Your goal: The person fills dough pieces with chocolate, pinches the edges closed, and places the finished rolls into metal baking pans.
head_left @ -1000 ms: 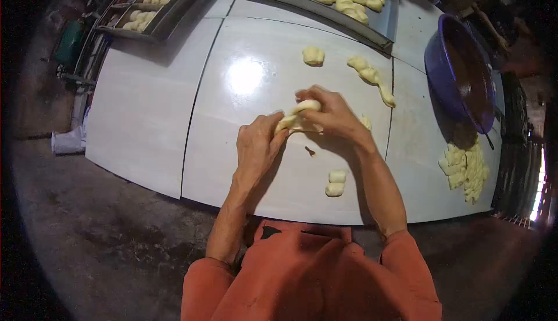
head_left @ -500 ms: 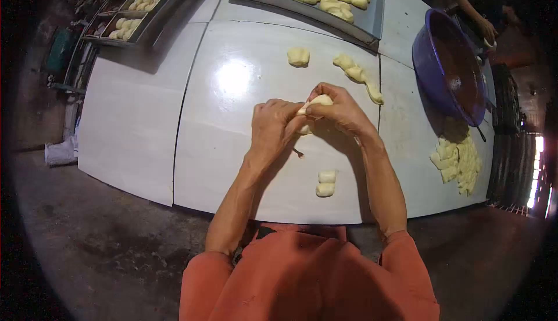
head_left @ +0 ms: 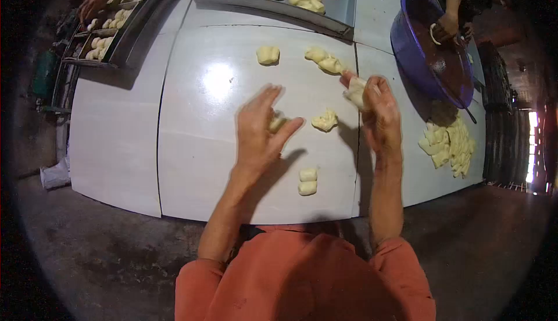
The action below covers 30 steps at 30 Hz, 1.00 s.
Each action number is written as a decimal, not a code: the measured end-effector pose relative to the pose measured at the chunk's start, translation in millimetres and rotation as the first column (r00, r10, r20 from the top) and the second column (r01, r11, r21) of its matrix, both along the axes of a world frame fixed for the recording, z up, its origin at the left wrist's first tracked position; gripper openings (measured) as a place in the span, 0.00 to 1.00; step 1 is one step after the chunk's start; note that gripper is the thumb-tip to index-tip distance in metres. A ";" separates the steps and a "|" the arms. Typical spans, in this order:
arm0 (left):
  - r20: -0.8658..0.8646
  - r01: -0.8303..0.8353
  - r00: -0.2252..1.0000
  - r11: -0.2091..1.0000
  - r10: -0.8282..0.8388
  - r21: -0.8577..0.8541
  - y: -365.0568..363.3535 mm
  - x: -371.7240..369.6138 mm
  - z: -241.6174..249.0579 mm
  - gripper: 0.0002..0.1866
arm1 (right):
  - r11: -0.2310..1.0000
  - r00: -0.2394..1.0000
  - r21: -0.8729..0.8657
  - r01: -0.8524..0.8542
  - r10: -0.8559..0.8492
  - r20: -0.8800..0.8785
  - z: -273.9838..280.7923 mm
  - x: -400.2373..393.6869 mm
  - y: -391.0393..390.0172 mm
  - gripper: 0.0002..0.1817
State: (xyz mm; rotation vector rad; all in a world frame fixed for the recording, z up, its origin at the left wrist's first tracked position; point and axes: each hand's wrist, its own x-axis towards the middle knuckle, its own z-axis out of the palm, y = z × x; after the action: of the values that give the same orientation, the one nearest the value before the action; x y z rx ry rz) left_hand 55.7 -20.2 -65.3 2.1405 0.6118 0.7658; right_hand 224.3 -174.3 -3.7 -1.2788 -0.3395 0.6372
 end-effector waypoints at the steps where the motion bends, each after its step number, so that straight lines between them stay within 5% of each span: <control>1: 0.043 0.132 0.991 0.962 -0.125 -0.241 -8.5 5.1 4.0 0.30 | 1.000 0.998 0.014 0.011 -0.010 -0.058 -4.7 -12.3 -0.3 0.14; 3: 0.196 0.275 0.960 0.549 -0.200 -0.790 -37.8 23.0 1.8 0.26 | 0.994 0.992 0.111 -0.025 0.038 -0.119 -1.5 -45.5 -0.4 0.20; 5: 0.301 0.344 0.934 0.262 -0.194 -0.901 -49.2 35.9 -2.3 0.17 | 0.991 0.982 0.113 -0.070 0.089 -0.170 -17.5 -47.8 -5.2 0.24; 7: 0.207 0.235 0.970 0.276 -0.128 -0.932 -54.5 38.2 7.6 0.15 | 0.956 0.936 -0.291 -0.035 0.133 0.324 -32.0 -44.1 -14.9 0.25; 9: 0.190 0.257 0.958 0.351 -0.213 -0.900 -49.6 39.2 6.6 0.15 | 0.950 0.875 -0.312 0.014 0.139 0.463 -35.3 -30.6 -34.6 0.24; 11: 0.158 0.274 0.945 0.424 -0.288 -0.863 -48.3 41.3 3.5 0.16 | 0.867 0.928 -0.404 -0.293 0.359 0.097 -19.4 -21.9 -53.7 0.21; 15: 0.204 0.349 0.920 0.466 -0.334 -0.813 -67.0 63.9 5.4 0.25 | 0.958 0.964 -0.288 -0.003 0.079 0.254 -37.5 -13.6 -66.6 0.10; 17: 0.250 0.171 0.968 0.811 -0.032 -0.559 -88.7 76.7 24.0 0.29 | 0.983 0.978 -0.165 0.077 -0.043 0.205 -37.9 -15.0 -62.6 0.09; 20: 0.501 0.351 0.861 0.811 -0.085 -0.467 -117.8 101.5 11.9 0.37 | 0.998 0.994 -0.029 0.060 -0.063 -0.091 -22.0 -16.8 -67.8 0.14; 21: 0.578 0.433 0.805 0.799 -0.133 -0.419 -127.7 109.3 15.8 0.39 | 0.981 0.966 0.174 0.092 -0.045 -0.256 -21.8 -17.2 -64.5 0.13; 22: 0.576 0.412 0.788 0.880 -0.216 -0.234 -132.2 117.5 5.7 0.44 | 0.968 0.945 0.193 0.161 -0.094 -0.314 -15.9 -18.8 -66.3 0.13; 24: 0.650 0.481 0.741 0.807 -0.165 -0.343 -152.0 129.7 5.2 0.47 | 0.946 0.922 0.213 0.243 -0.157 -0.353 -1.0 -7.9 -73.9 0.12; 26: 0.687 0.578 0.713 0.672 -0.140 -0.462 -169.3 138.8 -1.5 0.53 | 0.944 0.921 0.316 0.093 0.039 -0.388 7.7 12.9 -92.4 0.12; 29: 0.585 0.576 0.792 0.531 -0.176 -0.621 -189.0 147.6 -0.5 0.51 | 0.946 0.968 0.304 0.112 -0.035 -0.249 21.8 64.2 -112.0 0.13; 30: 0.532 0.577 0.816 0.393 -0.229 -0.716 -188.1 139.6 10.2 0.44 | 0.940 0.974 0.258 0.222 -0.201 -0.108 32.2 87.9 -114.9 0.12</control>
State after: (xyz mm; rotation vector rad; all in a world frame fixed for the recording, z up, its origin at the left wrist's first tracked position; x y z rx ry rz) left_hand 195.3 -208.2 -55.1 1.0604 0.1447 0.3813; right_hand 312.1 -289.1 28.4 -1.0094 -0.2094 0.4403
